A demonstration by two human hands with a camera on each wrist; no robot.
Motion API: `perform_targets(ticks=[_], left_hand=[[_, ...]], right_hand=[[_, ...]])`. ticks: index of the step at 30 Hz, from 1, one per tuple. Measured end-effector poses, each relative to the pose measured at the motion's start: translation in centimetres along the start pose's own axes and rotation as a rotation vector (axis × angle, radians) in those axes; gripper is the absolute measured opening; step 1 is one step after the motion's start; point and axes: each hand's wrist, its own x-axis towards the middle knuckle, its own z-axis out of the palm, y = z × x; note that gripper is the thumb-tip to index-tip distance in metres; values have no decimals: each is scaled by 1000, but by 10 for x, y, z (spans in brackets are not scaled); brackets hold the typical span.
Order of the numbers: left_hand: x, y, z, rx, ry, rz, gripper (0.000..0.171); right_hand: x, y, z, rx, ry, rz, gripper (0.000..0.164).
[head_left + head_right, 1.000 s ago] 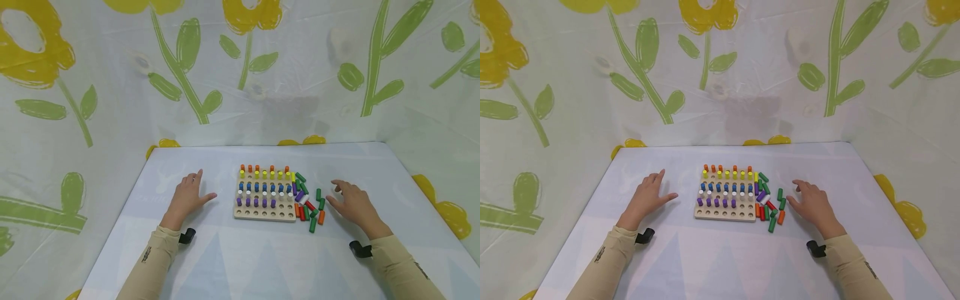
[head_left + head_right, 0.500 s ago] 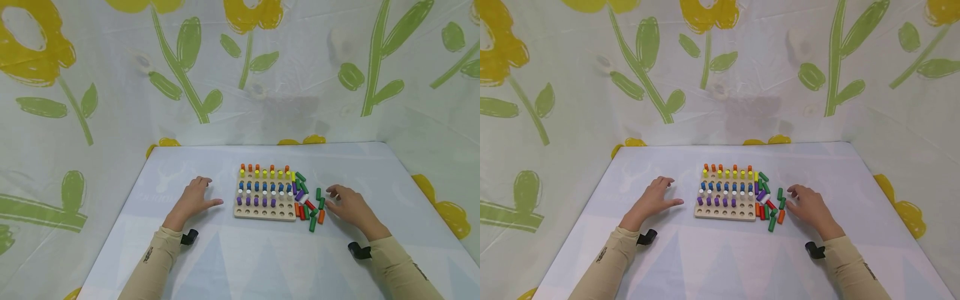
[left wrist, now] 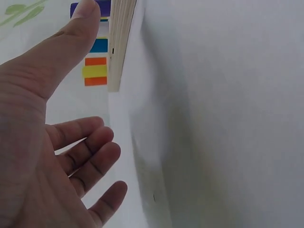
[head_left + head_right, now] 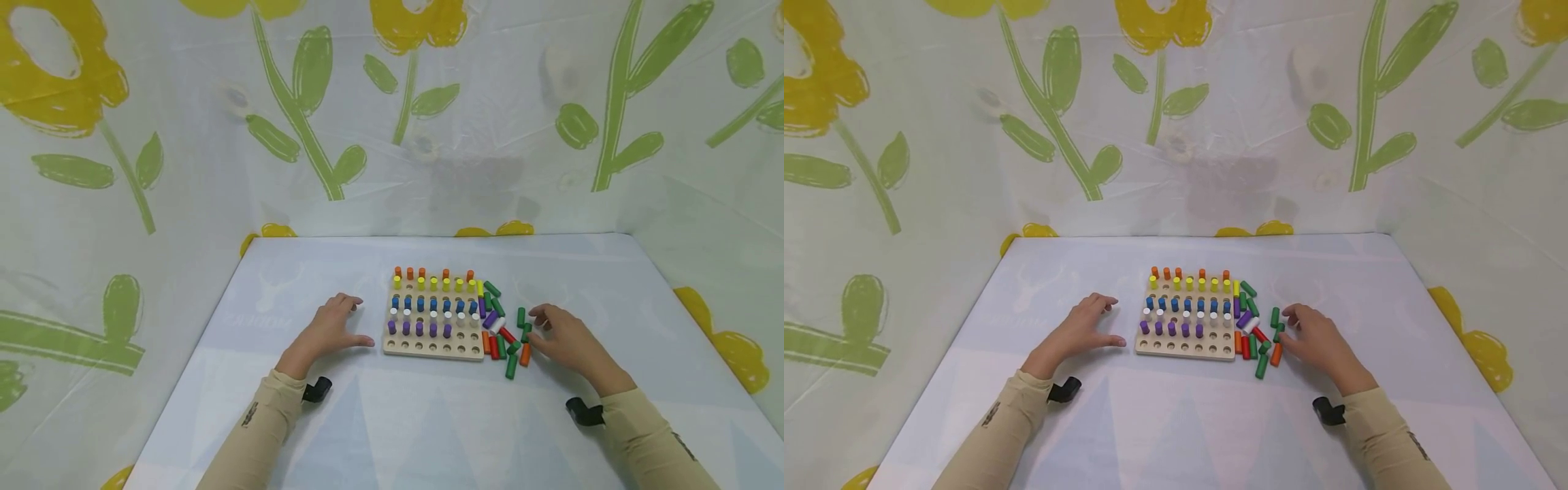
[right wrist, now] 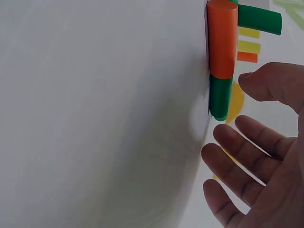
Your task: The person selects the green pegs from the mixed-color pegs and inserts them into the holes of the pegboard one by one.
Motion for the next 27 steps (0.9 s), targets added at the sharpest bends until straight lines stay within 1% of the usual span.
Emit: perform_targets(ticks=[5,7,12,16,20,27], left_hand=[[1,4,4,15,-22,56,96],[2,5,6,26,-32,67,97],[3,9,12,24,-48,74,99],[3,13,14,7,-78,78,103],[3,18,15,-21,-95,82,107],[5,18,20,7,-94,119,108]], right_hand=[[0,-1,2,16,-13,-1,52],[0,-2,3,18,-16,-1,53],[-1,-4,3,18,-10,-16,53],[-1,-5,2,19,-11,-28,52],[1,-6,2,25,-20,-20,52],[3,-3,3,10,-32,-4,52]])
